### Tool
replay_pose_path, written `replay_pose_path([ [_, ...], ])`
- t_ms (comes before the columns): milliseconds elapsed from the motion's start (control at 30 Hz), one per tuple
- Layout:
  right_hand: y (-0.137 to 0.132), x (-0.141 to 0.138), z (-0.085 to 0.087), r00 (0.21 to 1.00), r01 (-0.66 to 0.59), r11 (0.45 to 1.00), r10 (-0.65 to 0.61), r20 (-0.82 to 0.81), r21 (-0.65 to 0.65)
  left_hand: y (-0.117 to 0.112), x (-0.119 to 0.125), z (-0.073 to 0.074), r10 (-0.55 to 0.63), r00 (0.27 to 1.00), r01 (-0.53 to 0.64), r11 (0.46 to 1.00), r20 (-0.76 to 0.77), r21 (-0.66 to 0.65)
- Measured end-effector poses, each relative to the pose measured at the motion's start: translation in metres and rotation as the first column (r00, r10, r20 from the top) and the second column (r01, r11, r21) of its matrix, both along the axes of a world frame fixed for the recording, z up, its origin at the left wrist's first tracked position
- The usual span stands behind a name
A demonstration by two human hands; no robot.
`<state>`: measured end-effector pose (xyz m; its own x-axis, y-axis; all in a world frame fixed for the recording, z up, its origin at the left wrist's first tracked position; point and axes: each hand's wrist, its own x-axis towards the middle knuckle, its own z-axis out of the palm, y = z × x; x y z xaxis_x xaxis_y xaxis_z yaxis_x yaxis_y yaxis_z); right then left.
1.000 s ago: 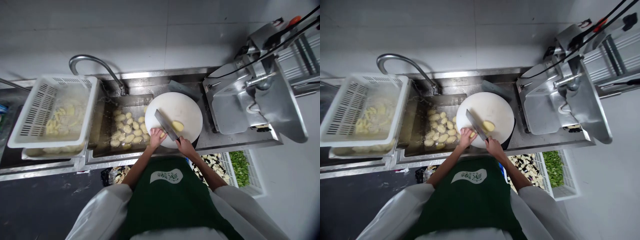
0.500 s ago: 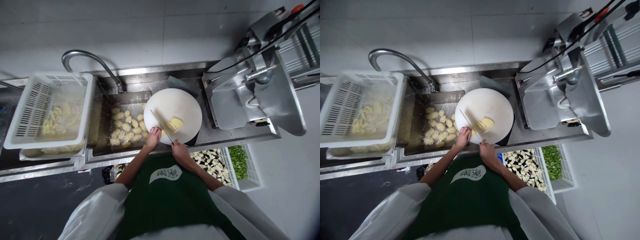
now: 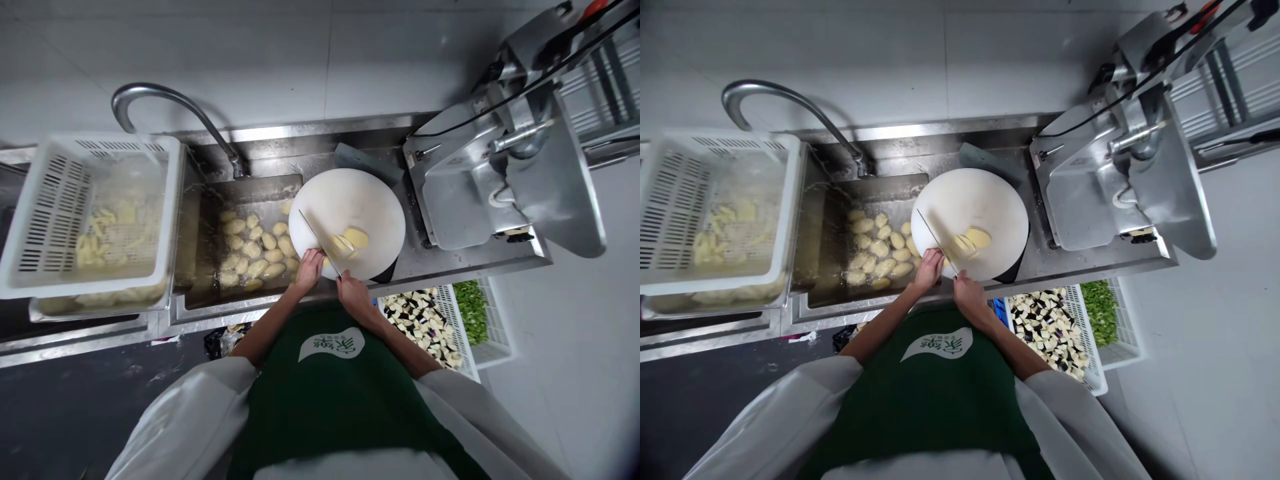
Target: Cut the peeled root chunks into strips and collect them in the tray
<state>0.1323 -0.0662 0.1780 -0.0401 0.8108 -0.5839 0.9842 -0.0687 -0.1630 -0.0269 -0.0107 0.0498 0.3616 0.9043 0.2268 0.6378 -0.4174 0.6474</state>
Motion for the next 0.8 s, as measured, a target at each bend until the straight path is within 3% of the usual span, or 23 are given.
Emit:
replay_pose_path([
  [367, 0.003, -0.012, 0.003, 1.000, 0.011, 1.000, -0.011, 0.004, 0.024, -0.002, -0.009, -0.010, -0.038, 0.998, 0.038, 0.999, 0.046, -0.001],
  [600, 0.007, -0.018, 0.003, 1.000, 0.002, 1.000, -0.002, 0.014, 0.031, -0.001, -0.016, -0.018, -0.060, 0.994, 0.052, 0.995, 0.095, 0.091],
  [800, 0.010, -0.024, -0.002, 0.999, 0.033, 0.999, -0.033, 0.000, 0.003, 0.003, -0.022, -0.019, -0.122, 0.982, 0.109, 0.990, 0.142, 0.094],
])
